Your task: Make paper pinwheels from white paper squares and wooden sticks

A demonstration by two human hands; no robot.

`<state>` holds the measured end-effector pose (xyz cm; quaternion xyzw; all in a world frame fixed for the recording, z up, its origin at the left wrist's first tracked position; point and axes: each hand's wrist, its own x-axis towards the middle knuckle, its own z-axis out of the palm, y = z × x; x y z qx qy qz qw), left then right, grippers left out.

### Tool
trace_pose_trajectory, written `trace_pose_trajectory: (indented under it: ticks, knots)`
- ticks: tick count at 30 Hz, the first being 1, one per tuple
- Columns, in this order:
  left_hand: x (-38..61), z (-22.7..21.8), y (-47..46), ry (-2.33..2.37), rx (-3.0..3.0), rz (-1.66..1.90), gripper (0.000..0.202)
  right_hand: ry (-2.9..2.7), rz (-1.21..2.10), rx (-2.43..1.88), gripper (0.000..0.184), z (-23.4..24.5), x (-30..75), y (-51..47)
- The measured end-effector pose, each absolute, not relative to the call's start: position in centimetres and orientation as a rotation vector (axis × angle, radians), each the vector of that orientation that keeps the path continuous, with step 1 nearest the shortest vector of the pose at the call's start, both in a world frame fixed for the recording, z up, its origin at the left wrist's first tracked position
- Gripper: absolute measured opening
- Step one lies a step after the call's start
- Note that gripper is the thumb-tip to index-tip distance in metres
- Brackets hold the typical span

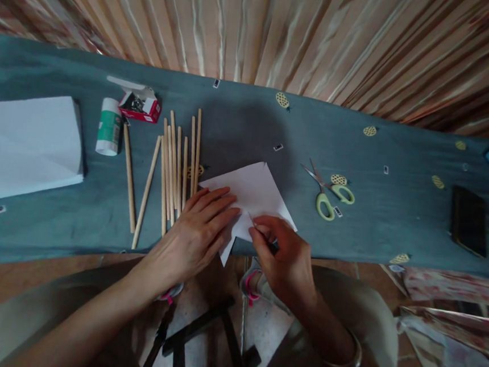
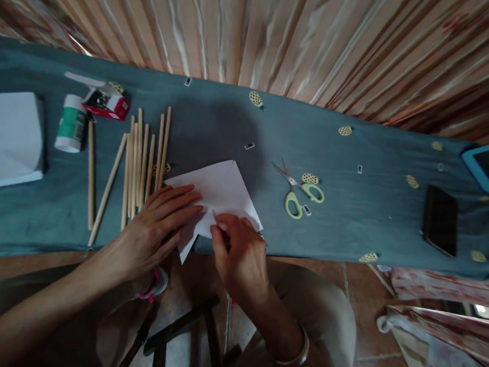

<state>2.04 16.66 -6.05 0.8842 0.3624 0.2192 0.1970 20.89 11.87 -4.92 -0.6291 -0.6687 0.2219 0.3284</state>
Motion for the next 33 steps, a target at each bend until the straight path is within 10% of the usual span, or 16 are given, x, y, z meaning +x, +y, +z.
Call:
trace_pose_trajectory:
  ticks: [33]
  knots:
    - [2.57, -6.33, 16.8, 1.005, 2.593, 0.608, 0.031, -1.934, 0.412, -1.577, 0.02, -5.23, 21.36, 12.7]
